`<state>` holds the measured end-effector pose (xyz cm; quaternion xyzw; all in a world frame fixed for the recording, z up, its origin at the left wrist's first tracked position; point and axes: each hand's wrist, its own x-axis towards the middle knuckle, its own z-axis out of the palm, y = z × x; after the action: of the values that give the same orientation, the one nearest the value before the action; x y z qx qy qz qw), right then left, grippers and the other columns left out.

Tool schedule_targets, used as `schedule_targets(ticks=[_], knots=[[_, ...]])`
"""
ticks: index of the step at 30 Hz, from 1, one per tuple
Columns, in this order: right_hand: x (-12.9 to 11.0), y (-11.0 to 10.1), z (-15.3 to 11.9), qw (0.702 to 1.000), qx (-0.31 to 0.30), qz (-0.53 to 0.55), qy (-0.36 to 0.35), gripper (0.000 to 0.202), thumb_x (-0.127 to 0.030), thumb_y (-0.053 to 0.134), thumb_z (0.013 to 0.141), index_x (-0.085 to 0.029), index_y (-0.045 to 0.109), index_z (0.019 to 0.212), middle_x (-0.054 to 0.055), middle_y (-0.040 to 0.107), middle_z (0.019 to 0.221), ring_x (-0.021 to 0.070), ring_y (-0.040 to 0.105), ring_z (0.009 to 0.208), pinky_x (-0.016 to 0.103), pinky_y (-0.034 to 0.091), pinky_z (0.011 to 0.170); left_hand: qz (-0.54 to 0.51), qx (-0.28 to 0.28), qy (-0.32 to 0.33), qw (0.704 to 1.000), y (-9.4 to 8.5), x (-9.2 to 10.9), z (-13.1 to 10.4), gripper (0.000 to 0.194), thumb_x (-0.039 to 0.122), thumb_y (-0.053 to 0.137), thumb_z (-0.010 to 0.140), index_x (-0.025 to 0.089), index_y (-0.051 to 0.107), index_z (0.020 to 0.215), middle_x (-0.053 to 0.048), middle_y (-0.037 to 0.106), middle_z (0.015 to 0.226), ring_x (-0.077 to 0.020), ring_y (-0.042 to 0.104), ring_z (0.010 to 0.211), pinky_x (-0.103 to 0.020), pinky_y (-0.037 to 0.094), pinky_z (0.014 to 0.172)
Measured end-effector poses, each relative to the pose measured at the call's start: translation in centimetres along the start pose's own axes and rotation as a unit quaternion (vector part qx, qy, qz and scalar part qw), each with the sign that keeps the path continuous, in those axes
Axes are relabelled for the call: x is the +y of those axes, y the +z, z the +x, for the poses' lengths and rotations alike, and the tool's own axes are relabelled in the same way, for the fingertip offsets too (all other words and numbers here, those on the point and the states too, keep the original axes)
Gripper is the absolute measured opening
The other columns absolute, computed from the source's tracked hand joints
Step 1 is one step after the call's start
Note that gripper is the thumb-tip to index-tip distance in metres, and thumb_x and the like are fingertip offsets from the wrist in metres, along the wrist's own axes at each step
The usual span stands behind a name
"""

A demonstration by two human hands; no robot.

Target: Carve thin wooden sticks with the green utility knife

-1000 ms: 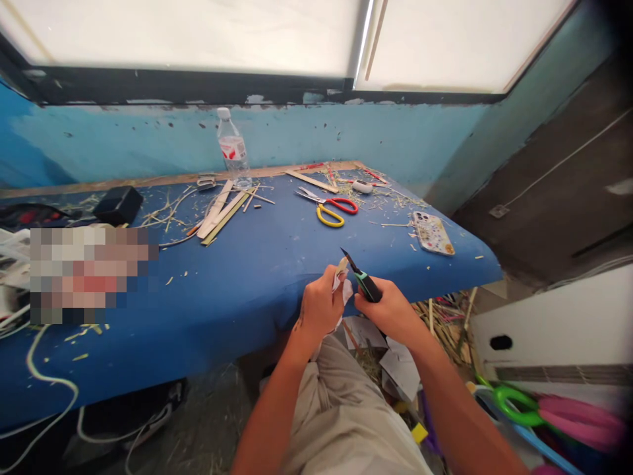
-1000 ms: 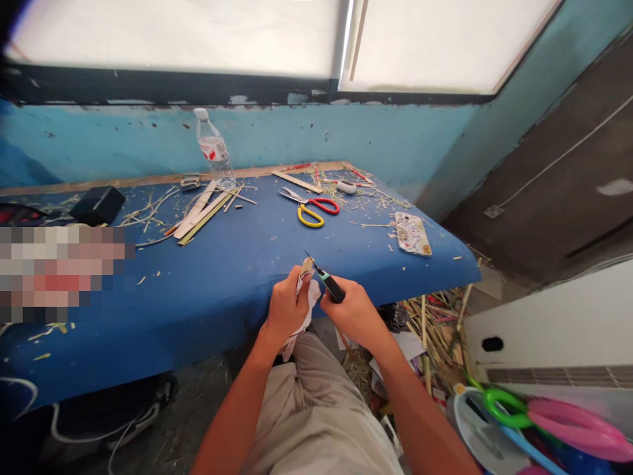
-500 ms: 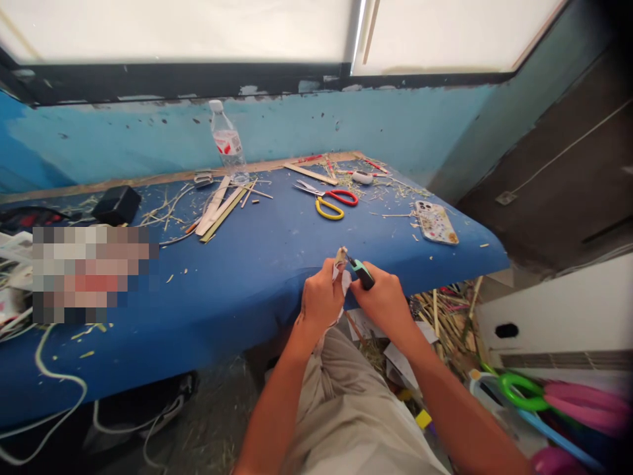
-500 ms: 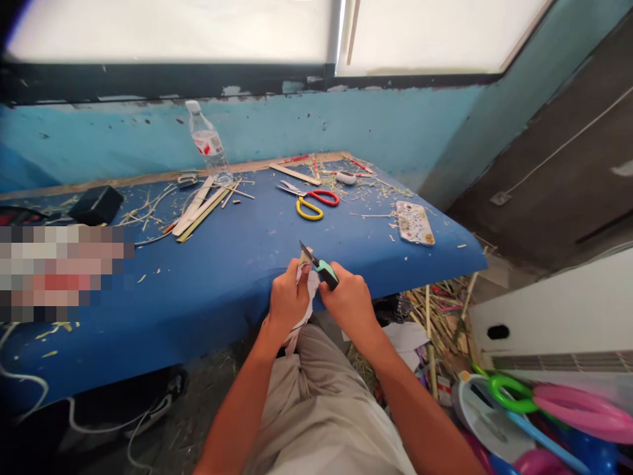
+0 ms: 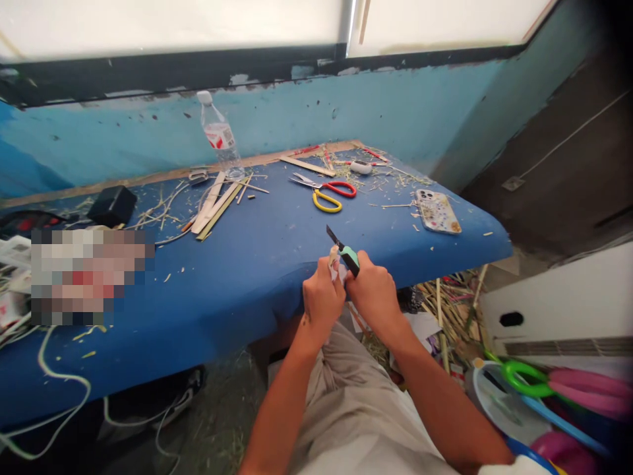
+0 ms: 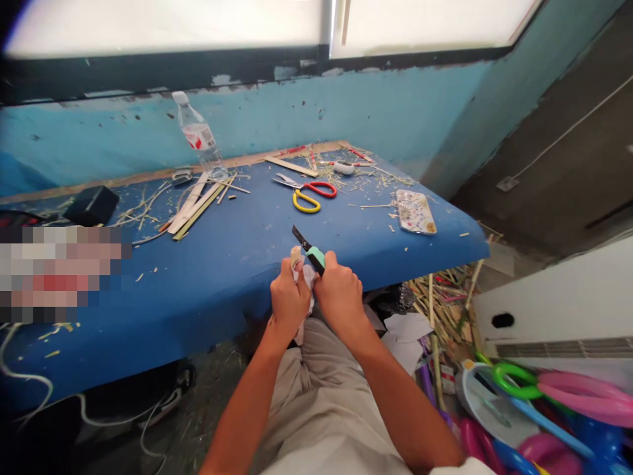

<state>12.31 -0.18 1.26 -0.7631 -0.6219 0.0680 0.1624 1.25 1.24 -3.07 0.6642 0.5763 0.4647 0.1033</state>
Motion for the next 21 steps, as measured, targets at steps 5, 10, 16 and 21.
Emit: schedule_targets(ticks=[5,10,16,21], knots=[[1.7,-2.2,-0.5,0.991,0.084,0.103,-0.009,0.013,-0.034,0.051,0.094,-0.024,0.057,0.090,0.000,0.053,0.062,0.0192,0.048,0.057,0.030,0.025,0.061,-0.001,0.007,-0.025,1.000,-0.2,0.3,0.3,0.033,0.033,0.036,0.108,0.016,0.065,0.107,-0.008,0.072,0.076,-0.0194,0.070,0.067,-0.026,0.042,0.060],[2.8,-2.3,0.0,0.960,-0.031,0.275,-0.045,0.034,-0.059,0.057,0.095,-0.025,0.058,0.101,-0.003,0.061,0.072,0.0165,0.052,0.061,0.027,0.035,0.063,-0.040,-0.033,-0.018,0.998,-1.0,0.2,0.7,0.032,0.038,0.038,0.108,0.019,0.063,0.103,-0.006,0.070,0.076,-0.0187,0.069,0.068,-0.027,0.044,0.063],[3.4,-1.0,0.6,0.943,-0.001,0.319,-0.095,0.045,-0.063,0.058,0.095,-0.021,0.064,0.108,0.001,0.068,0.087,0.0161,0.056,0.072,0.026,0.041,0.069,-0.153,-0.092,-0.086,0.980,-2.6,0.7,0.9,0.033,0.043,0.037,0.108,0.021,0.061,0.100,-0.002,0.066,0.076,-0.0142,0.062,0.064,-0.026,0.046,0.064],[3.5,-1.4,1.9,0.939,0.121,0.295,-0.129,0.049,-0.061,0.064,0.093,-0.021,0.065,0.121,0.004,0.072,0.100,0.0200,0.062,0.083,0.029,0.045,0.079,-0.263,-0.141,-0.124,0.946,-9.5,1.5,1.9,0.036,0.042,0.037,0.107,0.020,0.063,0.095,-0.006,0.069,0.088,-0.0153,0.065,0.078,-0.026,0.053,0.070]])
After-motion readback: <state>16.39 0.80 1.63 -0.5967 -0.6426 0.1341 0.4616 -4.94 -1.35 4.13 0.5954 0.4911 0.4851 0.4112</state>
